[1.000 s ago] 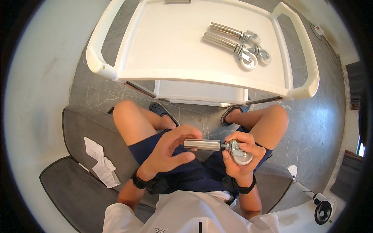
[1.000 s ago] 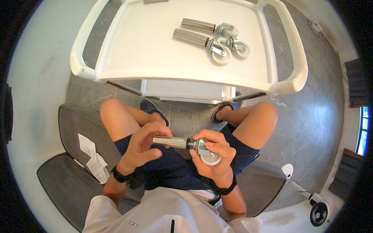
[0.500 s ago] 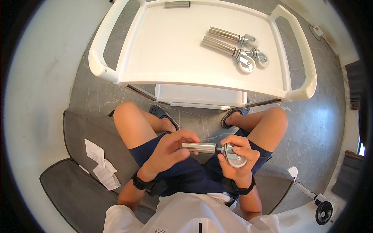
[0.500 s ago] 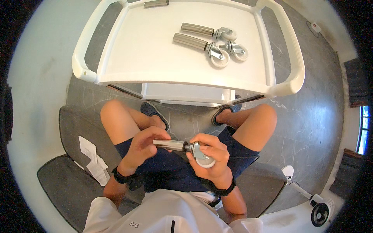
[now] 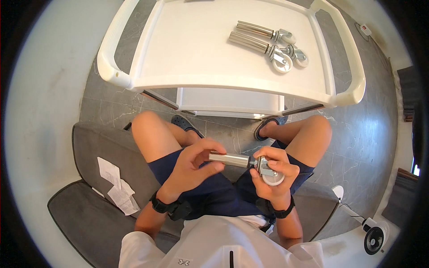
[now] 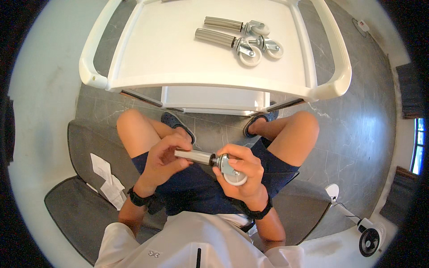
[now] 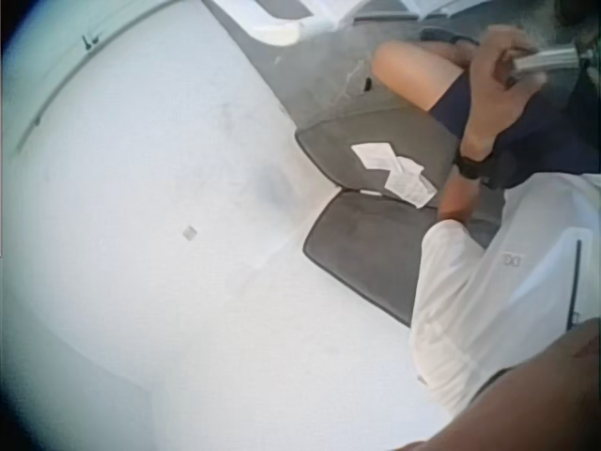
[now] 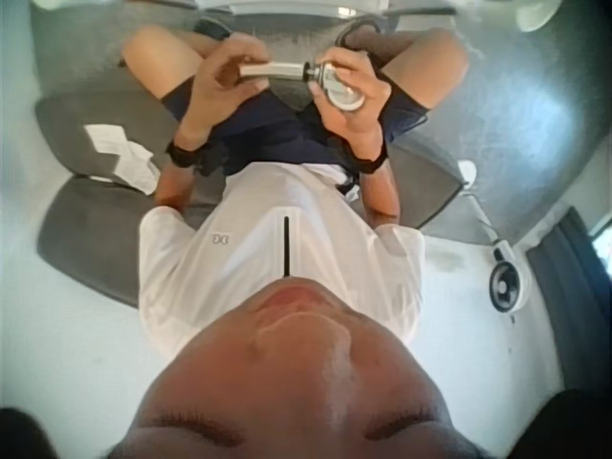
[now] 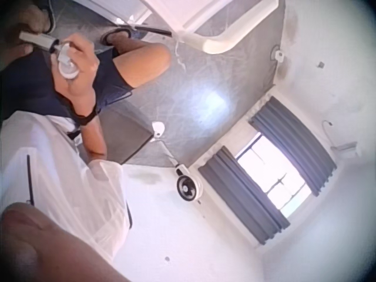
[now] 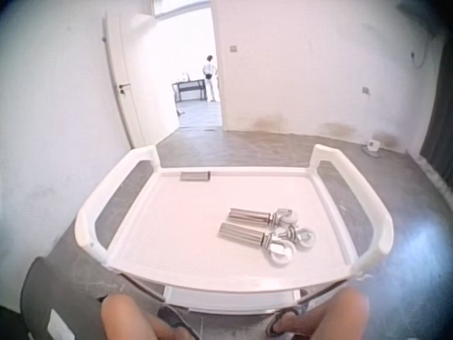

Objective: Assembling a white plastic tiered utility cart, focusing on attaching the casters and legs.

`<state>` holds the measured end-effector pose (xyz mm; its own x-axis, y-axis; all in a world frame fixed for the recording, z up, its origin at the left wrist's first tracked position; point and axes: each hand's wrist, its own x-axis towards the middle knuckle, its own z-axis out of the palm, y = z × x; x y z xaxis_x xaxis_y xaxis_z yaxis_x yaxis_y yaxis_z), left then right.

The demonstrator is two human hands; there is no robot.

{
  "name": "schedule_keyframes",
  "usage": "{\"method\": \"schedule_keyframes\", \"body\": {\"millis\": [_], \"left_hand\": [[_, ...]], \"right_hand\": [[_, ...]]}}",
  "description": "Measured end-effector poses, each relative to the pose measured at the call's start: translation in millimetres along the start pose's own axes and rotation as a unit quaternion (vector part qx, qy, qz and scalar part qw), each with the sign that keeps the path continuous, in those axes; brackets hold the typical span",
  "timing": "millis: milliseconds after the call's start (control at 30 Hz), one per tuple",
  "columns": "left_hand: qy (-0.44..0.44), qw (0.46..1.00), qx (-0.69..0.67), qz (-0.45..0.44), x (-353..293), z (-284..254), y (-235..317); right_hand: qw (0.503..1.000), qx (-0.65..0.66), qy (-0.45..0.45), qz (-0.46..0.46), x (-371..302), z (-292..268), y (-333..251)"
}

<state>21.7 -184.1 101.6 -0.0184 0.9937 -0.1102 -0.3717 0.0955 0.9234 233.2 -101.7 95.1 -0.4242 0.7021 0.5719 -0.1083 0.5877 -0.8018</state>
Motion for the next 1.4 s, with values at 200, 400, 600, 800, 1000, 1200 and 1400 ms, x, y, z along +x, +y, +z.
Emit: {"method": "schedule_keyframes", "body": {"millis": [200, 400, 600, 800, 1000, 1200, 1400], "left_hand": [[-0.006, 0.999, 0.030, 0.030, 1, -1, -1], [-0.010, 0.999, 0.035, 0.015, 1, 1, 1], [-0.047, 0.997, 0.053, 0.031, -1, -11, -3], [-0.033, 0.999, 0.029, 0.010, -1, -8, -1], [-0.036, 0.996, 0.024, -0.072, -4, -13, 3], [-0.063, 0.995, -0.027, -0.075, 0, -13, 8], [-0.076, 0.996, -0.028, -0.045, 2, -17, 4]], "right_hand": [[1.000, -0.006, -0.006, -0.009, 1, 0, 0], [1.000, -0.002, -0.001, -0.005, 0, 0, -1], [0.998, -0.027, -0.060, 0.013, 2, -4, -7], [1.000, -0.013, -0.027, 0.005, 0, 0, -2], [1.000, 0.002, -0.002, -0.006, -1, 0, 1], [1.000, -0.006, -0.004, -0.010, 0, 1, 0], [1.000, -0.007, -0.003, -0.005, 0, 1, 0]]}}
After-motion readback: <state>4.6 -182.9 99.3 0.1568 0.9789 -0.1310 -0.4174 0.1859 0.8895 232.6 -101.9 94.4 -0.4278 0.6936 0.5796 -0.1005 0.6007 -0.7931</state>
